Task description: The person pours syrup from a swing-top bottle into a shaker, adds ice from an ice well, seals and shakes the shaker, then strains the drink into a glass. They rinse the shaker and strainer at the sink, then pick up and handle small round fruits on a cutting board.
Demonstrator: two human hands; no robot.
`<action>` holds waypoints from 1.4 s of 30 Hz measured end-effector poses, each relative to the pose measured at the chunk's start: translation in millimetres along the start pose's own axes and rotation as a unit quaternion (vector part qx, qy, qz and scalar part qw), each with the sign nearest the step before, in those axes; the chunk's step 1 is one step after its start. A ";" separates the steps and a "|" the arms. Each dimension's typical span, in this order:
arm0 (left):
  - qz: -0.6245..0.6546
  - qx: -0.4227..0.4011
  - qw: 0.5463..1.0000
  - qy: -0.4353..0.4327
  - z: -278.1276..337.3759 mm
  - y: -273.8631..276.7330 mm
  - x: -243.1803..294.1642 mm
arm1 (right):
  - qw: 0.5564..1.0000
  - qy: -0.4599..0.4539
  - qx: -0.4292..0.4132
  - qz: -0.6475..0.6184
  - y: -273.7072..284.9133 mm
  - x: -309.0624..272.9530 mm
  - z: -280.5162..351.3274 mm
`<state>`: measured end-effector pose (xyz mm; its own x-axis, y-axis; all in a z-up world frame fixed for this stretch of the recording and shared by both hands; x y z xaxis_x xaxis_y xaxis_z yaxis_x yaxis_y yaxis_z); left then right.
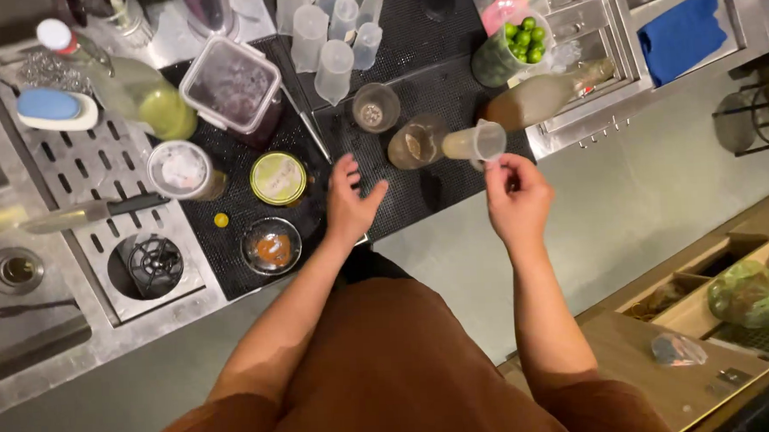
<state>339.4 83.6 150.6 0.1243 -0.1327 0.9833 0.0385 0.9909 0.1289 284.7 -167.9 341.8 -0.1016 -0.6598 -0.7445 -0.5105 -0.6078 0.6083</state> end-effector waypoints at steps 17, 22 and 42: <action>-0.049 0.066 0.996 -0.041 -108.3 -32.0 5.5 | 0.985 0.102 -0.134 -0.041 -97.2 17.3 -28.3; 0.043 0.094 0.994 -0.027 -80.8 -26.4 21.3 | 0.973 0.132 -0.188 0.012 -108.1 22.4 -24.2; 0.399 -0.165 0.900 0.057 150.7 444.1 23.8 | 0.930 0.201 -0.281 -0.127 -165.6 -243.4 166.3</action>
<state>210.0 523.8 250.5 0.3430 0.5984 0.7241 0.1816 0.7141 -0.6761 252.0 166.8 376.6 0.3468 -0.5060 -0.7898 0.0637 -0.8274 0.5580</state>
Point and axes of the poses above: each hand's wrist, its own z-axis away from the middle knuckle, its own y-axis out of the back of the hand, x = y × z, the point moved 7 cm from there along -z, towards the middle knuckle
